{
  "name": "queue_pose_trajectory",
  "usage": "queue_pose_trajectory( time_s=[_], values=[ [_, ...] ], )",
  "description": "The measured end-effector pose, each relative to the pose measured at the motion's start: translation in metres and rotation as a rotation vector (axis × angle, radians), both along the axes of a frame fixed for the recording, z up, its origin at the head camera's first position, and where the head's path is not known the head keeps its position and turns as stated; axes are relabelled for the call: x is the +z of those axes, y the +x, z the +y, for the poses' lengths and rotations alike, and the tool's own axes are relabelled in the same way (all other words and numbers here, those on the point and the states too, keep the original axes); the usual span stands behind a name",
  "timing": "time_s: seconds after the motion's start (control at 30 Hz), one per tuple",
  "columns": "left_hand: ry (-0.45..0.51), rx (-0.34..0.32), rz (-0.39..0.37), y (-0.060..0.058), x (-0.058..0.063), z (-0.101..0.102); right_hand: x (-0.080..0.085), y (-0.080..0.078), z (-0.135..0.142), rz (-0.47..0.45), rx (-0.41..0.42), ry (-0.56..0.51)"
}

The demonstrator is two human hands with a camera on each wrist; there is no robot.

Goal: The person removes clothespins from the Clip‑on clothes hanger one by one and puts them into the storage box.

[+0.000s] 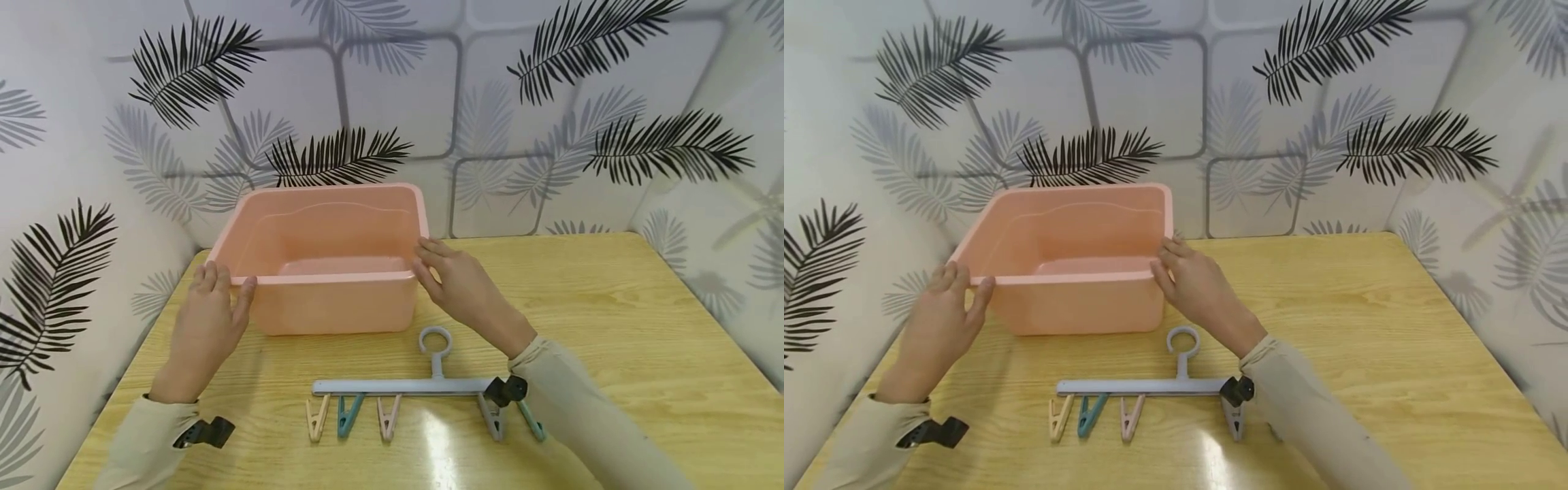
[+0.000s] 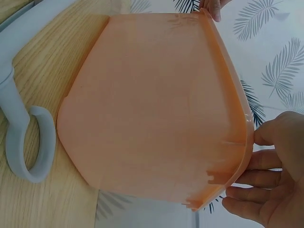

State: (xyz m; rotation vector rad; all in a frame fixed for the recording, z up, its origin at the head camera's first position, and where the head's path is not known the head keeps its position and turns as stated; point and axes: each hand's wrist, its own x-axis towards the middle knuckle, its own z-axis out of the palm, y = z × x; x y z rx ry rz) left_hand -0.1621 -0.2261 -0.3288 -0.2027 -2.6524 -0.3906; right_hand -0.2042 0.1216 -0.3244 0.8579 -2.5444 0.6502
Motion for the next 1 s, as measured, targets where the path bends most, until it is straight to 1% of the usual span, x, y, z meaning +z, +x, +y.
queue_pose_trajectory(
  time_s=[0.23, 0.5, 0.83, 1.0],
  values=[
    [0.001, -0.033, 0.002, 0.002, 0.001, 0.011, 0.001, -0.001, 0.013, -0.022, -0.025, 0.011],
    [-0.016, -0.079, 0.004, 0.003, 0.003, 0.027, 0.002, 0.0, 0.032, -0.026, -0.023, -0.006],
    [-0.034, -0.103, -0.042, 0.0, 0.002, 0.049, 0.003, 0.001, 0.062, -0.054, -0.047, 0.027],
    [-0.039, -0.113, -0.064, 0.0, 0.003, 0.06, 0.003, 0.001, 0.073, -0.045, -0.059, 0.027]
  ],
)
